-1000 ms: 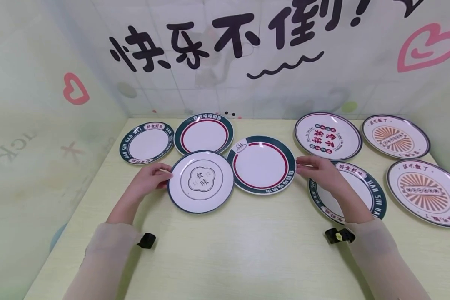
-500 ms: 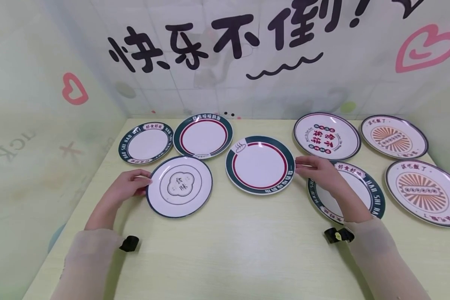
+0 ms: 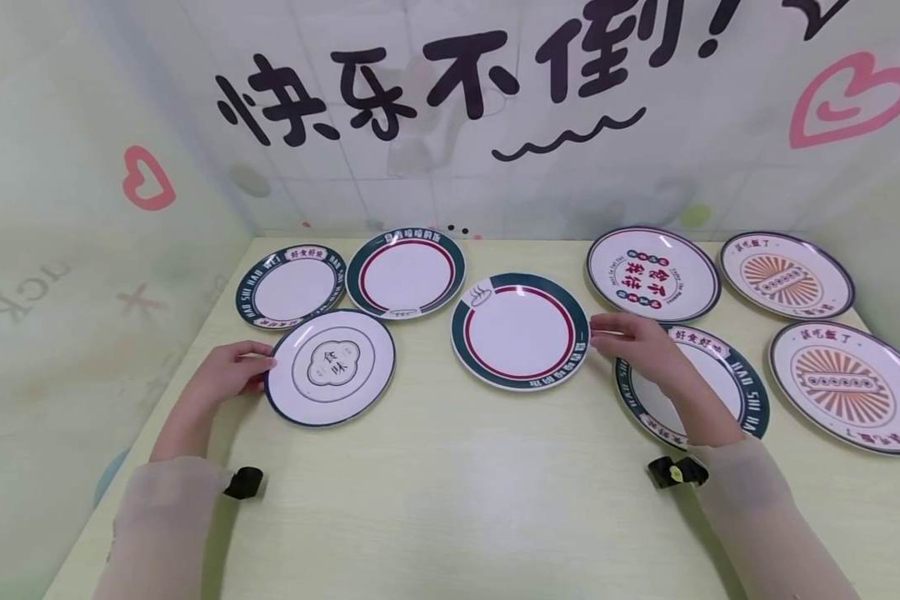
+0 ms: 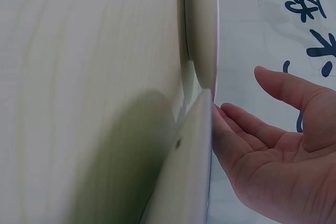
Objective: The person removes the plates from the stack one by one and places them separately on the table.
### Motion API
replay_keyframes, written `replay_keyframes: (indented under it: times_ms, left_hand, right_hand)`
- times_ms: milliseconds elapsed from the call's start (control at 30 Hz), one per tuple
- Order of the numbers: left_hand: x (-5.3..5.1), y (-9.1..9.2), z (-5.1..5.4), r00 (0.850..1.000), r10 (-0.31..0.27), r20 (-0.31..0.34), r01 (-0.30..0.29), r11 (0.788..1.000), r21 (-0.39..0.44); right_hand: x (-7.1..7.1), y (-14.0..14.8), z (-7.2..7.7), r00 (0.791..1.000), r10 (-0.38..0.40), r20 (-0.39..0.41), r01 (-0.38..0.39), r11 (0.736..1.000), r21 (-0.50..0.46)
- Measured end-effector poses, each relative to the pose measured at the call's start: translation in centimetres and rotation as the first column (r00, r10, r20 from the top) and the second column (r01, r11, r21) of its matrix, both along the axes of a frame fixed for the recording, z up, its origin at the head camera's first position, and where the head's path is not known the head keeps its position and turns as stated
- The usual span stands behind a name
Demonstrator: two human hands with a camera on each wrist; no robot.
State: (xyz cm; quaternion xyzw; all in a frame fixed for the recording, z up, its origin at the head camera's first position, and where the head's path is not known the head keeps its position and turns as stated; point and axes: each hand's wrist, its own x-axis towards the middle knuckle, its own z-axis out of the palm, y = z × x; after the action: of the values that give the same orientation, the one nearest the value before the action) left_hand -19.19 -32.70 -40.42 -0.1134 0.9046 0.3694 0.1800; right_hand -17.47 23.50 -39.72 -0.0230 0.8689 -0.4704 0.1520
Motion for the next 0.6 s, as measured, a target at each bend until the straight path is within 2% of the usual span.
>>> replay_keyframes:
  times_ms: [133,400,600]
  left_hand:
    - [-0.20,-0.29,0.14,1.000,0.009,-0.005,-0.009,1.000,-0.003]
    - [-0.13,-0.35,0.15,0.997,0.065,0.037,-0.067,0.997,0.048]
    - [-0.21,-0.41,-0.26,0.997,0.075,0.001,-0.075,0.997,0.000]
  right_hand:
    - [0.06,0.04,-0.01,1.000,0.001,-0.001,-0.001,1.000,-0.003]
    - [0.07,0.07,-0.09,1.000,0.000,0.000,0.000,1.000,-0.010]
    - [0.06,0.10,-0.07,1.000,0.008,-0.011,-0.009,1.000,-0.004]
